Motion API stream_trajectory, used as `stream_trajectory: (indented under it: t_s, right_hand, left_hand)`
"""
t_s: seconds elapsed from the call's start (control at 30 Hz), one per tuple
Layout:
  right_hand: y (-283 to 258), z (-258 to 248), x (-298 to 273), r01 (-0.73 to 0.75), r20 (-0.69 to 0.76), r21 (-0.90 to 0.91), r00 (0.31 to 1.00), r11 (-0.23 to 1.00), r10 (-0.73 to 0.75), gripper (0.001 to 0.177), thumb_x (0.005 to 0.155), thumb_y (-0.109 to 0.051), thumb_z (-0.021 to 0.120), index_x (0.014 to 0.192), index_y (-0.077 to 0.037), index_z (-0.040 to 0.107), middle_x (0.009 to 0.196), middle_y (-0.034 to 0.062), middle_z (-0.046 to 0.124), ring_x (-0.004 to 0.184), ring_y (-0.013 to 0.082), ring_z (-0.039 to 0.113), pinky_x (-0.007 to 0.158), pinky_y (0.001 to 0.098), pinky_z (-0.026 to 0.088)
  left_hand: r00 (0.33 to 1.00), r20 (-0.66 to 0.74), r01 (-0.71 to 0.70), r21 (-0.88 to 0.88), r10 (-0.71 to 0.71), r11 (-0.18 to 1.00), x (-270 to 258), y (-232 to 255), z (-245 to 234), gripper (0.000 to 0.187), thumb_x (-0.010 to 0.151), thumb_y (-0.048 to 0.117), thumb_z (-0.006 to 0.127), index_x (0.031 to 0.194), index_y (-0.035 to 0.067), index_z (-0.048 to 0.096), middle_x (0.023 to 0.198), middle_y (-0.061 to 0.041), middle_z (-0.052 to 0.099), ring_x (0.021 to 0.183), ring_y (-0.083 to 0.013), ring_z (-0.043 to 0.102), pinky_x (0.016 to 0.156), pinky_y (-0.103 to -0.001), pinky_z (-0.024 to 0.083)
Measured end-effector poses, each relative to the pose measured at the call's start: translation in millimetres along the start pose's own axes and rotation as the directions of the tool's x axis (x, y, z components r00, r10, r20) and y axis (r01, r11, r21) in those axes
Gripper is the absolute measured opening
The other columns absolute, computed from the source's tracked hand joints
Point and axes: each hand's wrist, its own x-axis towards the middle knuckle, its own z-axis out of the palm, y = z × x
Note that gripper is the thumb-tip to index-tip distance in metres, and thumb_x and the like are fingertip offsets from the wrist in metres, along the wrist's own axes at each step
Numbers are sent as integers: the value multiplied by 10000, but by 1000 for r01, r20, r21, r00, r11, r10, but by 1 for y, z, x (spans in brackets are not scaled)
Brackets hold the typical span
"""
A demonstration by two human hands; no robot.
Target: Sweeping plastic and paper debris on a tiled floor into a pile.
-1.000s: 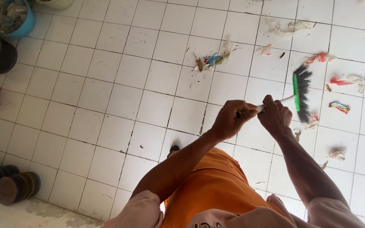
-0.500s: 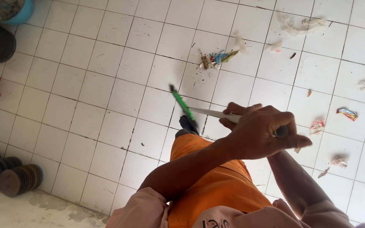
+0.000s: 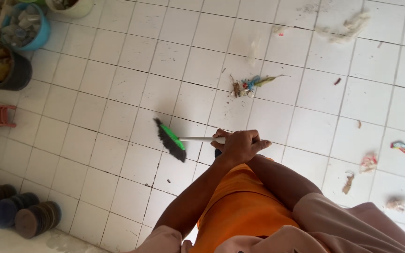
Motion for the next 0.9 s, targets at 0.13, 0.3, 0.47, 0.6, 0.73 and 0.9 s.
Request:
stream_trajectory:
  t_s: [0.13, 0.3, 0.47, 0.6, 0.73, 0.9]
  right_hand:
    - [163, 64, 8, 74, 72, -15, 995, 997, -73, 210, 950, -285, 773, 878, -160, 620, 623, -23, 668, 571, 114, 595, 814, 256, 549]
    - [117, -42, 14, -333, 234, 477, 940, 814, 247, 290, 1018, -258, 676, 1161, -17, 597, 770, 23, 603, 629, 126, 540, 742, 315, 517]
    - [174, -126, -14, -199, 114, 659, 980, 726, 164, 406, 1019, -317, 589, 1182, 54, 558, 895, 54, 543, 750, 131, 531, 777, 290, 524]
    - [165, -207, -51, -62, -2, 968, 967, 242, 254, 542, 1002, -449, 586, 1191, 58, 580, 924, 70, 540, 838, 123, 548, 774, 279, 527]
    - [157, -281, -74, -166, -110, 778, 914, 606, 391, 432, 997, -408, 643, 1104, 7, 591, 879, 46, 547, 771, 127, 555, 654, 286, 509]
    - [188, -346, -95, -628, -279, -381, 778, 679, 563, 245, 911, -318, 683, 1026, -141, 558, 772, 46, 681, 662, 223, 666, 536, 383, 499]
  left_hand:
    - [996, -69, 57, -20, -59, 998, 13, -11, -14, 521, 877, 579, 682, 808, 63, 714, 617, -56, 690, 646, -205, 683, 868, -464, 462]
    - [981, -193, -44, -82, 28, 996, 57, 3, 18, 534, 900, 594, 689, 834, 65, 694, 721, -81, 666, 815, -238, 659, 878, -513, 509]
    - [993, -99, -72, -31, 69, 997, 121, 75, 48, 467, 888, 531, 711, 813, 70, 725, 662, -84, 683, 847, -273, 671, 990, -642, 366]
    - [987, 61, -149, 23, 147, 989, 159, 115, 92, 439, 882, 524, 715, 843, 87, 715, 722, -74, 692, 909, -299, 689, 1030, -634, 383]
    - [957, 160, -261, 109, 242, 959, 189, 147, 127, 409, 875, 497, 747, 880, 91, 704, 886, -83, 709, 1030, -306, 657, 1045, -714, 284]
    - [901, 281, -328, -53, 330, 943, 209, 151, 154, 355, 804, 423, 798, 936, 127, 653, 1044, -39, 704, 1146, -262, 619, 979, -496, 470]
